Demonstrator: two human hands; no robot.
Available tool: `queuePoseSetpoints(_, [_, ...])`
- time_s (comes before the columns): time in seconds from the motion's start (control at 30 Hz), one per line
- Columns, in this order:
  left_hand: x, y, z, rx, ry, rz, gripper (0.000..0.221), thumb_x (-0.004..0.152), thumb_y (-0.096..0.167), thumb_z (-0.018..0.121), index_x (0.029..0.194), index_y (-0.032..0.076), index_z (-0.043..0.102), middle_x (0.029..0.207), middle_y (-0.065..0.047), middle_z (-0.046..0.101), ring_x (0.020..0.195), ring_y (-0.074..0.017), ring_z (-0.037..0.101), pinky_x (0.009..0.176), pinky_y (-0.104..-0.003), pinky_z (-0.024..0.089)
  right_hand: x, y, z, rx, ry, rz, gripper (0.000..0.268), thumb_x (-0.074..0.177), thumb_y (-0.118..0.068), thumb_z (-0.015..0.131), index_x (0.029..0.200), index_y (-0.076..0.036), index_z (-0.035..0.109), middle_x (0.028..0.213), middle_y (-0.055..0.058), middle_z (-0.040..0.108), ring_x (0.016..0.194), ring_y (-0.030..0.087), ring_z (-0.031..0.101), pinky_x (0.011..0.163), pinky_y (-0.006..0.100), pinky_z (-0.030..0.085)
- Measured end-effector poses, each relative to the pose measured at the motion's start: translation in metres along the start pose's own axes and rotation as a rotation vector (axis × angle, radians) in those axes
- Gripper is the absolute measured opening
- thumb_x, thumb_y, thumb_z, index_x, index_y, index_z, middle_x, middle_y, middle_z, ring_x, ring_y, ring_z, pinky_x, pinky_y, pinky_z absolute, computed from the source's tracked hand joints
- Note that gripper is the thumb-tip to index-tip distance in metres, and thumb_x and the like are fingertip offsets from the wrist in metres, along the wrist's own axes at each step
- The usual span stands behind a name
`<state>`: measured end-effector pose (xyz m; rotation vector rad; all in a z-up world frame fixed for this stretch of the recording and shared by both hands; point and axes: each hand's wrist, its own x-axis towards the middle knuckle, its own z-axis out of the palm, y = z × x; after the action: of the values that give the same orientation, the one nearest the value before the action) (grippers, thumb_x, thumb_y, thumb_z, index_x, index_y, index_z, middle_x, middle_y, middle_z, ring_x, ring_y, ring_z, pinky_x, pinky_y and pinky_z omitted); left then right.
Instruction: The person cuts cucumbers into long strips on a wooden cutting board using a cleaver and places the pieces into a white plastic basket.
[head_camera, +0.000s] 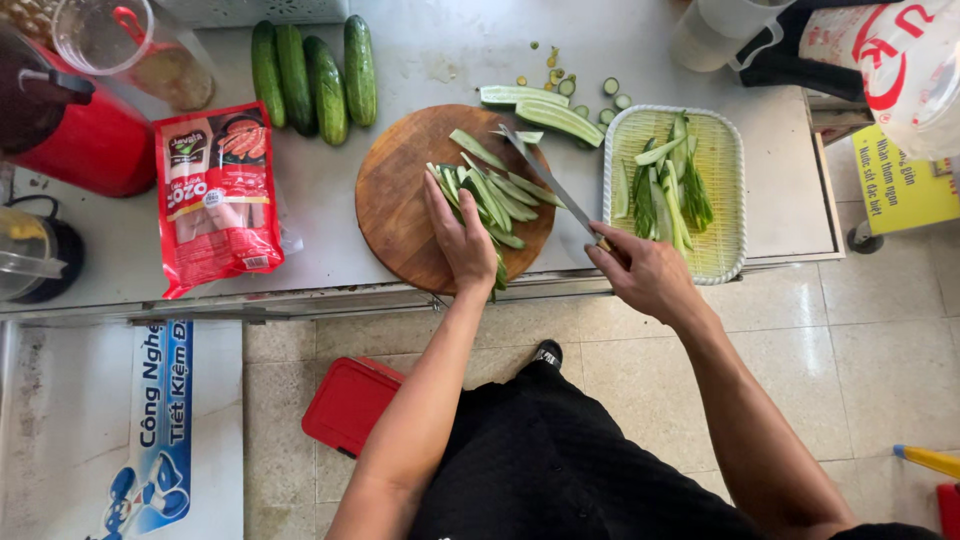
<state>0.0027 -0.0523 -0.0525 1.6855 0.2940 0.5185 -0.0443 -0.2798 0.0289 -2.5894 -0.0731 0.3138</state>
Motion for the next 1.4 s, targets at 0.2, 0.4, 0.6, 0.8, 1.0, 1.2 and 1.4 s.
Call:
queuePoseSetpoints(0.2, [0.012,-0.004,0.014,-0.137,0.142,-0.004,0.069,0.111,0.04,0.037,0.162,-0.004,0.023,0.17,-0.027,0.025,0.16,-0.038,0.023,0.13,-0.044,0.018,-0.021,-0.02,0.028,0.087,0.074,-0.268,0.05,0.098,-0.046,0.062,0.137,-0.016,0.067,0.062,-0.004,0.065,0.05,0.008,0.056,0.05,0.031,0.046])
queuePoseSetpoints(0.4, [0.021,-0.007,0.005,-0.085,0.122,-0.01,0.076,0.108,0.046,0.043,0.164,-0.001,0.022,0.171,-0.026,0.025,0.161,-0.0387,0.024,0.131,-0.047,0.02,0.004,-0.014,-0.002,-0.022,-0.067,0.034,0.05,0.099,-0.046,0.058,0.144,-0.025,0.061,0.056,0.003,0.06,0.045,0.018,0.048,0.046,0.04,0.04])
queuePoseSetpoints(0.6, [-0.013,0.001,-0.02,0.381,-0.265,0.155,0.134,0.067,0.071,0.081,0.165,0.023,0.004,0.17,-0.026,-0.003,0.157,-0.0495,0.008,0.122,-0.066,0.018,0.012,-0.008,-0.011,-0.082,-0.067,-0.006,0.051,0.097,-0.049,0.06,0.14,-0.022,0.064,0.054,0.004,0.06,0.046,0.015,0.054,0.05,0.036,0.043])
queuePoseSetpoints(0.8, [-0.011,-0.004,-0.046,0.796,-0.528,0.311,0.154,0.041,0.082,0.087,0.162,0.035,0.003,0.168,-0.021,-0.007,0.155,-0.0471,-0.001,0.12,-0.075,0.011,-0.002,-0.006,-0.002,0.006,-0.26,0.053,0.05,0.097,-0.048,0.058,0.142,-0.027,0.064,0.053,0.005,0.057,0.046,0.017,0.048,0.05,0.038,0.039])
queuePoseSetpoints(1.0, [-0.012,-0.006,-0.046,0.822,-0.56,0.515,0.147,0.047,0.083,0.085,0.163,0.037,0.006,0.17,-0.017,-0.005,0.157,-0.0431,-0.002,0.121,-0.075,0.009,0.03,0.001,-0.007,-0.003,-0.161,-0.005,0.05,0.097,-0.049,0.059,0.141,-0.025,0.063,0.051,0.003,0.058,0.046,0.015,0.054,0.049,0.037,0.042])
queuePoseSetpoints(1.2, [0.011,-0.019,-0.053,0.803,-0.503,0.518,0.145,0.05,0.076,0.091,0.162,0.035,0.007,0.169,-0.016,-0.002,0.155,-0.0419,0.002,0.122,-0.072,0.008,0.074,-0.002,-0.017,-0.127,-0.081,-0.33,0.049,0.098,-0.052,0.059,0.139,-0.025,0.064,0.063,-0.003,0.064,0.051,0.013,0.059,0.053,0.036,0.048])
queuePoseSetpoints(1.4, [0.045,-0.032,-0.071,0.715,-0.522,0.334,0.15,0.048,0.073,0.087,0.166,0.034,0.003,0.171,-0.021,-0.001,0.158,-0.0438,0.006,0.128,-0.059,0.017,0.056,-0.016,-0.025,-0.18,-0.334,-0.197,0.05,0.097,-0.051,0.057,0.143,-0.032,0.06,0.053,0.004,0.06,0.046,0.017,0.054,0.051,0.039,0.046])
